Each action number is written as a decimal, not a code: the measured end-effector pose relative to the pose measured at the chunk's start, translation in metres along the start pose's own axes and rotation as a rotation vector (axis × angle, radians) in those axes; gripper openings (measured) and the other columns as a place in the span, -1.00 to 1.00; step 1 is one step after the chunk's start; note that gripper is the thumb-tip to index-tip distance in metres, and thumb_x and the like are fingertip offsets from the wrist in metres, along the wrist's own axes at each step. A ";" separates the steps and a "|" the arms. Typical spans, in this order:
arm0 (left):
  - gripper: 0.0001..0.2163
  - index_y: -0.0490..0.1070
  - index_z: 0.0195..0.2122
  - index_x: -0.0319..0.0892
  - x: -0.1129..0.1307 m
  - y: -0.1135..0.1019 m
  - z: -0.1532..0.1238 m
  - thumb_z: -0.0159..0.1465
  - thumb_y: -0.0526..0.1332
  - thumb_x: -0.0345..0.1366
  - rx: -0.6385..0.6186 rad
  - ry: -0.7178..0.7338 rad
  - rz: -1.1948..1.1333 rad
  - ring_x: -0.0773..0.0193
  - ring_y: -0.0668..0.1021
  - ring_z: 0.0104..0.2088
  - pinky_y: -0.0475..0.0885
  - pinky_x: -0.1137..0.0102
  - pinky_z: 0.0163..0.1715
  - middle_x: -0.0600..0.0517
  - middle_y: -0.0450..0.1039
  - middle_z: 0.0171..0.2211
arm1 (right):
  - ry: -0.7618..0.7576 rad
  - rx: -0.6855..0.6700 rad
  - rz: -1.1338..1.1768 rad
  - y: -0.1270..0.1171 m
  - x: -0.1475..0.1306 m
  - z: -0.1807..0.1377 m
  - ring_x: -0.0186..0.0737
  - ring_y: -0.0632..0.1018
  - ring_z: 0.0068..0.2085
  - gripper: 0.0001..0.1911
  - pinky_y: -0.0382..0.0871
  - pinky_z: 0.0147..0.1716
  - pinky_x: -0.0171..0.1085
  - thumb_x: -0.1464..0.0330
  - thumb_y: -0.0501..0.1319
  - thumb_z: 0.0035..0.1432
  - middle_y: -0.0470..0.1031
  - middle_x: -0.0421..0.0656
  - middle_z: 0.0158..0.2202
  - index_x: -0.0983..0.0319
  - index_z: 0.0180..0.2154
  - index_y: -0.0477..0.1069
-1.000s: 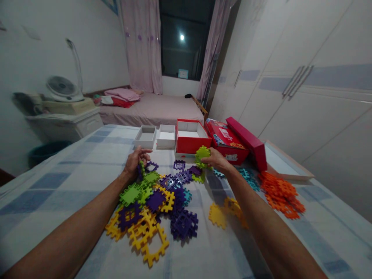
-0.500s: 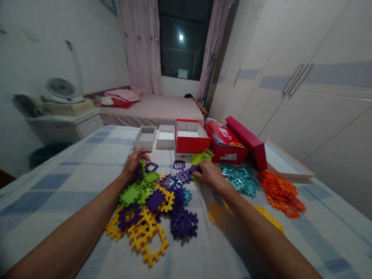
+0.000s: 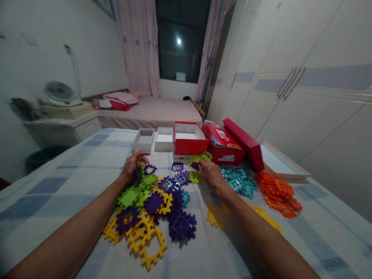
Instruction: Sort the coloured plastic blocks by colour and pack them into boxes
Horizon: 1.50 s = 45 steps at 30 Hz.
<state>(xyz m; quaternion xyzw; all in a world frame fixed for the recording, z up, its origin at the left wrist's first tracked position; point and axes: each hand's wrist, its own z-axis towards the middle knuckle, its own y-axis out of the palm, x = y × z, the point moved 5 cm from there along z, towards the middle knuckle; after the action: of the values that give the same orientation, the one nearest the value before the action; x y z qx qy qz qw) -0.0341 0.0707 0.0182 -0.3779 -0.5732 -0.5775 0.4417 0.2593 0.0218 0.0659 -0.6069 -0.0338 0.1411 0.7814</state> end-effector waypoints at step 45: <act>-0.47 0.46 -0.36 -0.33 0.000 -0.001 -0.001 0.04 0.16 0.14 0.019 -0.014 0.014 0.47 0.34 -0.74 0.16 0.56 -0.76 0.07 0.39 -0.67 | -0.391 -0.221 0.039 0.019 -0.052 0.001 -0.10 0.42 -0.10 -0.61 0.19 -0.11 -0.17 0.38 0.19 0.08 0.45 -0.04 -0.14 0.17 0.00 0.39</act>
<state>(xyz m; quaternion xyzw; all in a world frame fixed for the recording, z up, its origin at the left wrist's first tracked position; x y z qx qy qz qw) -0.0353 0.0701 0.0172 -0.3819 -0.5792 -0.5661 0.4452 0.2054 0.0134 0.0538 -0.6502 -0.1883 0.2666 0.6861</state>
